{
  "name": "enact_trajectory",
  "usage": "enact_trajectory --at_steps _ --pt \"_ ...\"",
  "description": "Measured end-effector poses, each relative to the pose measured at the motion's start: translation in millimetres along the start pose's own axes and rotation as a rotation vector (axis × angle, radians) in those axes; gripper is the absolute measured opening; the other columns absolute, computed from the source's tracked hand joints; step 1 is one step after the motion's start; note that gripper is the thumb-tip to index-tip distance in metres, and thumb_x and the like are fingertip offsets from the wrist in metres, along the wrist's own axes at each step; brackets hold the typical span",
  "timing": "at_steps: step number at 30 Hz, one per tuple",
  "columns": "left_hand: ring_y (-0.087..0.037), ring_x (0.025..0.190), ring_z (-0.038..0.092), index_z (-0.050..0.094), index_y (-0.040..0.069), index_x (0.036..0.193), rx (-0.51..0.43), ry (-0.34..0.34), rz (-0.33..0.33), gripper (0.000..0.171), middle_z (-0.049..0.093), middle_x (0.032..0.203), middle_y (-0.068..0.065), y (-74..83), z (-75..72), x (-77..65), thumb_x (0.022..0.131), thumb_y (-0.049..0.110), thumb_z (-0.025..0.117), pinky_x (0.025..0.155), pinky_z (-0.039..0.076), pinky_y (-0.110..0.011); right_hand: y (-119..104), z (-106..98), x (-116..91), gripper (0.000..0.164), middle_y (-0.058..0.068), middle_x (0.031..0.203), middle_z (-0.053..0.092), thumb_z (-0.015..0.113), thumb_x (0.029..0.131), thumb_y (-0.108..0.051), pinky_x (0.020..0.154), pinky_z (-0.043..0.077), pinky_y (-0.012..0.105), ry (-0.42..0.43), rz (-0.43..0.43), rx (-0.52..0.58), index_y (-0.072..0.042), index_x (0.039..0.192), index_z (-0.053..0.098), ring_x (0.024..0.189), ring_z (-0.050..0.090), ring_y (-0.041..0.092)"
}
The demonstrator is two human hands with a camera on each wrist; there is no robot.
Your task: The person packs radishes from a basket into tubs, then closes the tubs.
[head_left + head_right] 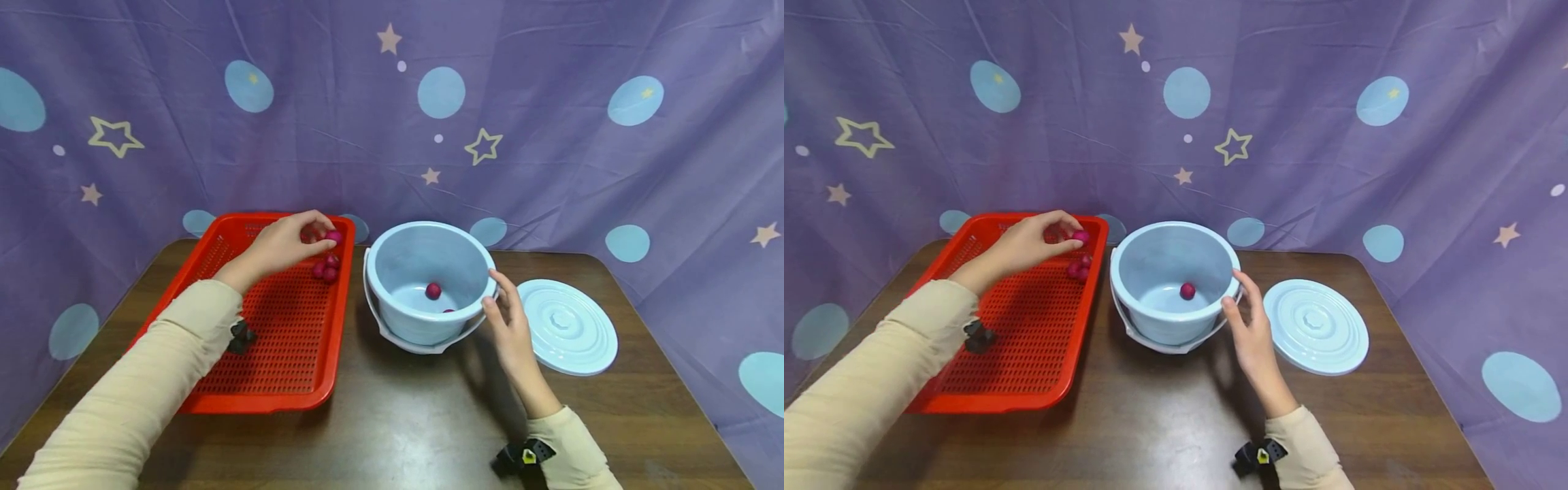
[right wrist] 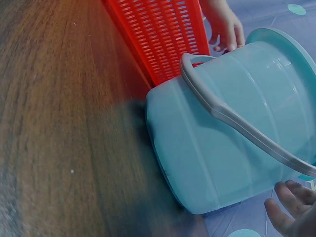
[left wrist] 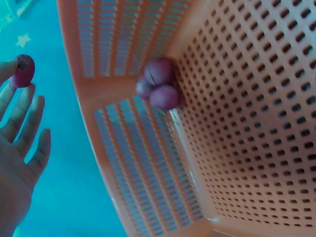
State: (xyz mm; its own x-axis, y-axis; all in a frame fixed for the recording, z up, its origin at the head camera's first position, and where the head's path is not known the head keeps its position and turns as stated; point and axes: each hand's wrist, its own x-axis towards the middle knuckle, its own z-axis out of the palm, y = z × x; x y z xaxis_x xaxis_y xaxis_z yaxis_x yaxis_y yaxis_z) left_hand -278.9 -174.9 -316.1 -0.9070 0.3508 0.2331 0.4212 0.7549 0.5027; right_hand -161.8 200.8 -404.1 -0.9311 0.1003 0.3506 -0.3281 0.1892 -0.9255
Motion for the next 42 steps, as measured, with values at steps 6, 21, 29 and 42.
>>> enact_trajectory --at_steps 6,21,29,42 --pt "-0.014 0.080 0.057 0.065 0.021 0.111 -0.069 -0.015 0.097 0.027 0.064 0.093 0.005 24.9 -1.4 -4.2 0.089 0.032 0.075 0.074 0.046 -0.036 -0.5 -0.1 -0.3 0.047 0.021 0.135 0.055 0.051 0.102 -0.011 0.099 0.037 0.025 -0.004 -0.002 -0.001 -0.016 0.148 0.043 0.119 0.051 0.017" --pt "-0.014 0.069 0.058 0.067 0.028 0.111 -0.103 -0.035 0.194 0.025 0.063 0.090 0.005 61.5 7.5 -7.4 0.089 0.036 0.075 0.066 0.047 -0.035 0.5 1.3 0.0 0.047 0.023 0.133 0.055 0.050 0.102 -0.009 0.098 0.038 0.024 -0.003 -0.013 0.014 -0.014 0.148 0.042 0.117 0.052 0.018" --pt "-0.015 0.087 0.059 0.068 0.024 0.115 -0.091 -0.076 0.271 0.028 0.066 0.101 0.004 75.2 16.6 -6.4 0.088 0.030 0.077 0.068 0.047 -0.033 -1.3 1.2 -0.4 0.047 0.022 0.136 0.053 0.050 0.103 -0.010 0.097 0.038 0.024 -0.010 -0.002 0.014 -0.014 0.149 0.042 0.120 0.050 0.021" --pt "-0.008 0.080 0.056 0.070 0.026 0.110 -0.013 -0.125 0.338 0.026 0.063 0.094 0.010 82.3 23.6 -5.6 0.086 0.030 0.079 0.067 0.047 -0.031 -3.0 0.6 0.3 0.047 0.023 0.138 0.053 0.050 0.102 -0.009 0.097 0.039 0.023 -0.011 0.003 0.023 -0.013 0.149 0.042 0.123 0.050 0.027"
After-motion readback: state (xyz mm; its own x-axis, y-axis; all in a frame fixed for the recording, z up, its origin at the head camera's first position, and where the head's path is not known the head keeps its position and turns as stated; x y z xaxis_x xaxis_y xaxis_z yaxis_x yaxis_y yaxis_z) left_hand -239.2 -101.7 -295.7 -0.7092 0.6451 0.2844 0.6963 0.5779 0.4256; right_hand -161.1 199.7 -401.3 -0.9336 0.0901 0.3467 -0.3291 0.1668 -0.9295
